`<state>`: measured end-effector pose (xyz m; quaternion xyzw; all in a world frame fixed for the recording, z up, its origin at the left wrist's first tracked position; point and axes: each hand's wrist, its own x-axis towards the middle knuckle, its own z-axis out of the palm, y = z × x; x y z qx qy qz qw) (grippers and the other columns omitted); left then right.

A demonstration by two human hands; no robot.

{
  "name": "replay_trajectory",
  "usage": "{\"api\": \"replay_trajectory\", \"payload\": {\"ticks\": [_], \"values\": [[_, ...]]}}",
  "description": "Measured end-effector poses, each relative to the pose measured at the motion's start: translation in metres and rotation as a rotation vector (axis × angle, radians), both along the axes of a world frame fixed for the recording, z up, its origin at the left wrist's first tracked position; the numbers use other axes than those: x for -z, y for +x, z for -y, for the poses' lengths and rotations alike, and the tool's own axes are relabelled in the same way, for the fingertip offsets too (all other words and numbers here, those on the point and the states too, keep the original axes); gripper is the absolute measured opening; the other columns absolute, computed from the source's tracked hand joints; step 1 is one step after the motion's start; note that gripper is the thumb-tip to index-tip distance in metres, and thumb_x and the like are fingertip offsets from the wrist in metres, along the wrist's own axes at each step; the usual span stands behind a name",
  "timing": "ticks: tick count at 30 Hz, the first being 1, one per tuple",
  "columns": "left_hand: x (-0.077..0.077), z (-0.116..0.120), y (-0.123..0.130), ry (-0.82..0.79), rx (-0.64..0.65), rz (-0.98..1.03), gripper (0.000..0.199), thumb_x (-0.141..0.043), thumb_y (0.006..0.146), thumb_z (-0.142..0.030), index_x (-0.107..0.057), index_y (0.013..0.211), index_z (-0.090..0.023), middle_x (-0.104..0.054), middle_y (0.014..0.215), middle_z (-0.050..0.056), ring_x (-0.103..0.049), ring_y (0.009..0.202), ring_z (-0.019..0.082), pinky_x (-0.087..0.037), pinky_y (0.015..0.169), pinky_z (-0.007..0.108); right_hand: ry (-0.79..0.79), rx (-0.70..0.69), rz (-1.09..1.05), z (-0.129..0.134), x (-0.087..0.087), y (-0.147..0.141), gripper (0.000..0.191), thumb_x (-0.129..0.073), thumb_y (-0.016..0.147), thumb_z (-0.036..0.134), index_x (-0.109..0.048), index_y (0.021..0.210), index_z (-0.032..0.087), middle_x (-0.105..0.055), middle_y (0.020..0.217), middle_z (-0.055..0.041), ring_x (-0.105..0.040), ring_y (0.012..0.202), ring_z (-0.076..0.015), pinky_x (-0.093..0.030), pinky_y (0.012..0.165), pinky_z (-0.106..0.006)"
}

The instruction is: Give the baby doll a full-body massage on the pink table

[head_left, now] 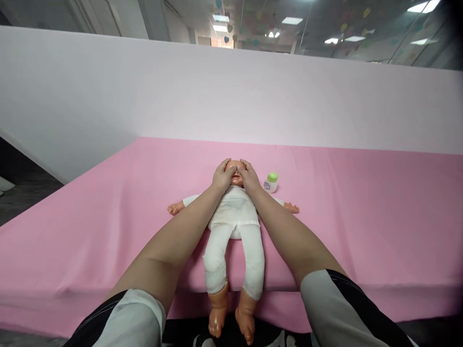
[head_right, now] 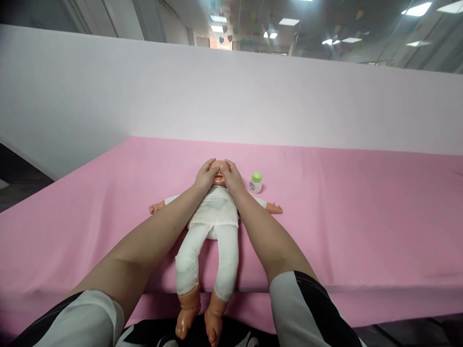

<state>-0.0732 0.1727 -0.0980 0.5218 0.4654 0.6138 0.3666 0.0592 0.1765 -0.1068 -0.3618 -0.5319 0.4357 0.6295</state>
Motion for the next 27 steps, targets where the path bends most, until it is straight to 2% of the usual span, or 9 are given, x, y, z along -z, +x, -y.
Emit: {"api": "replay_trajectory", "payload": {"ticks": [3, 9, 14, 19, 24, 27], "values": [[0.002, 0.015, 0.0, -0.008, -0.003, 0.011, 0.058, -0.079, 0.087, -0.036, -0.074, 0.143, -0.024, -0.07, 0.154, 0.01, -0.065, 0.145, 0.032, -0.047, 0.129, 0.047, -0.03, 0.025, 0.002, 0.016, -0.001, 0.005, 0.067, -0.086, 0.079, 0.057, -0.068, 0.135, 0.025, -0.066, 0.154, -0.0109, -0.06, 0.147, -0.0292, -0.04, 0.133, -0.049], [0.002, 0.041, 0.007, -0.012, -0.002, 0.094, 0.051, -0.079, 0.088, -0.031, -0.077, 0.138, -0.025, -0.074, 0.149, 0.008, -0.067, 0.142, 0.032, -0.05, 0.127, 0.049, -0.038, 0.044, -0.021, 0.038, 0.001, 0.007, 0.064, -0.087, 0.08, 0.055, -0.07, 0.133, 0.025, -0.07, 0.147, -0.0097, -0.065, 0.14, -0.029, -0.047, 0.128, -0.05], [0.002, 0.042, 0.008, -0.018, 0.0, 0.114, 0.048, -0.072, 0.09, -0.025, -0.078, 0.137, -0.024, -0.074, 0.149, 0.007, -0.065, 0.146, 0.03, -0.046, 0.131, 0.048, -0.076, -0.041, -0.134, 0.036, 0.003, 0.011, 0.063, -0.089, 0.079, 0.056, -0.071, 0.132, 0.026, -0.071, 0.147, -0.0093, -0.067, 0.139, -0.0294, -0.052, 0.124, -0.051], [-0.002, 0.046, 0.006, -0.037, 0.033, 0.165, 0.053, -0.063, 0.091, -0.023, -0.075, 0.143, -0.022, -0.07, 0.155, 0.008, -0.063, 0.149, 0.029, -0.047, 0.131, 0.044, -0.15, -0.171, -0.252, 0.034, 0.002, 0.018, 0.063, -0.087, 0.077, 0.048, -0.073, 0.135, 0.028, -0.073, 0.148, -0.0067, -0.068, 0.14, -0.0307, -0.052, 0.125, -0.053], [-0.001, 0.046, 0.002, -0.032, 0.059, 0.259, 0.055, -0.06, 0.088, -0.024, -0.075, 0.14, -0.022, -0.071, 0.155, 0.006, -0.061, 0.151, 0.029, -0.048, 0.129, 0.042, -0.175, -0.202, -0.255, 0.037, 0.001, 0.019, 0.067, -0.08, 0.076, 0.037, -0.07, 0.142, 0.028, -0.067, 0.159, -0.0044, -0.063, 0.147, -0.0313, -0.048, 0.129, -0.054], [0.002, 0.044, 0.001, -0.025, 0.087, 0.315, 0.052, -0.062, 0.088, -0.029, -0.075, 0.138, -0.023, -0.07, 0.155, 0.007, -0.061, 0.151, 0.032, -0.048, 0.129, 0.046, -0.176, -0.21, -0.224, 0.041, 0.0, 0.02, 0.072, -0.078, 0.078, 0.037, -0.066, 0.148, 0.028, -0.064, 0.163, -0.005, -0.059, 0.151, -0.0333, -0.045, 0.131, -0.057]]}}
